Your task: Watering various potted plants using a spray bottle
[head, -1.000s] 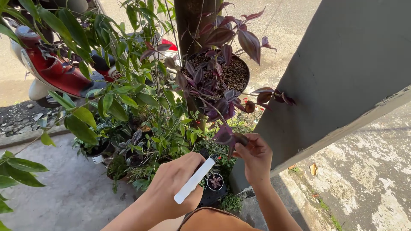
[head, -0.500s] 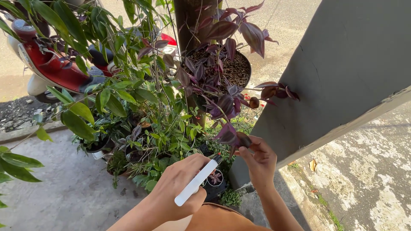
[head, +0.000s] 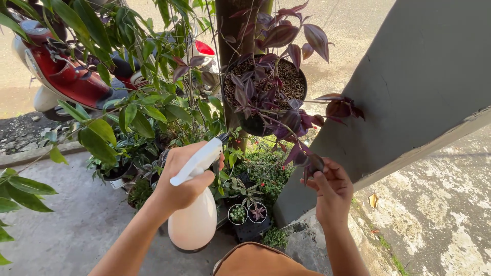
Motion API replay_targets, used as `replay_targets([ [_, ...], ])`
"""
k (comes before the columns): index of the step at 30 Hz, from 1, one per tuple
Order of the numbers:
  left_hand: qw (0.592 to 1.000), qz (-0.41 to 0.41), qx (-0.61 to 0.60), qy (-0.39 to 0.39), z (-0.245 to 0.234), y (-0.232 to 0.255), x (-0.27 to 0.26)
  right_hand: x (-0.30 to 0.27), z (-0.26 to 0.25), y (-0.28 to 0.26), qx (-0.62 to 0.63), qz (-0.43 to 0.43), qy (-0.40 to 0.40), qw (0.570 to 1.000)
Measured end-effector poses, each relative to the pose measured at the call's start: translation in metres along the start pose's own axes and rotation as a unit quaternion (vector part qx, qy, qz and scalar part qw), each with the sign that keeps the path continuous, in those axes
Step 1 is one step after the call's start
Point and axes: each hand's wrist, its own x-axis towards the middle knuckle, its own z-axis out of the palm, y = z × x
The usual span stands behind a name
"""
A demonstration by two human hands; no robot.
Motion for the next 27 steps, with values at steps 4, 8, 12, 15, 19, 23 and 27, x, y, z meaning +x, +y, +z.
replay_targets([
  [4,0.998,-0.034,-0.049,-0.004,-0.019,0.006,0.014,0.0,-0.006,-0.005,0.001,0.004,0.013,1.0],
  [8,0.997,-0.033,-0.063,0.002,-0.028,0.001,0.032,0.001,-0.014,-0.005,0.0,0.003,0.025,1.0],
  [12,0.992,-0.125,-0.004,0.022,-0.043,0.01,0.045,-0.003,-0.017,-0.005,-0.005,-0.004,0.041,0.999],
  [15,0.99,-0.123,-0.031,0.054,-0.051,-0.002,0.05,-0.009,-0.014,-0.01,-0.017,-0.003,0.05,0.999],
  [19,0.98,-0.182,0.003,0.077,-0.056,-0.02,0.051,-0.013,-0.018,-0.007,-0.017,-0.009,0.041,0.999],
  [23,0.991,-0.129,-0.01,0.035,-0.054,-0.01,0.045,-0.016,-0.018,-0.002,-0.024,-0.004,0.043,0.999],
  [27,0.993,-0.12,-0.005,0.005,-0.043,0.003,0.042,-0.017,-0.015,0.0,-0.029,0.006,0.05,0.998],
])
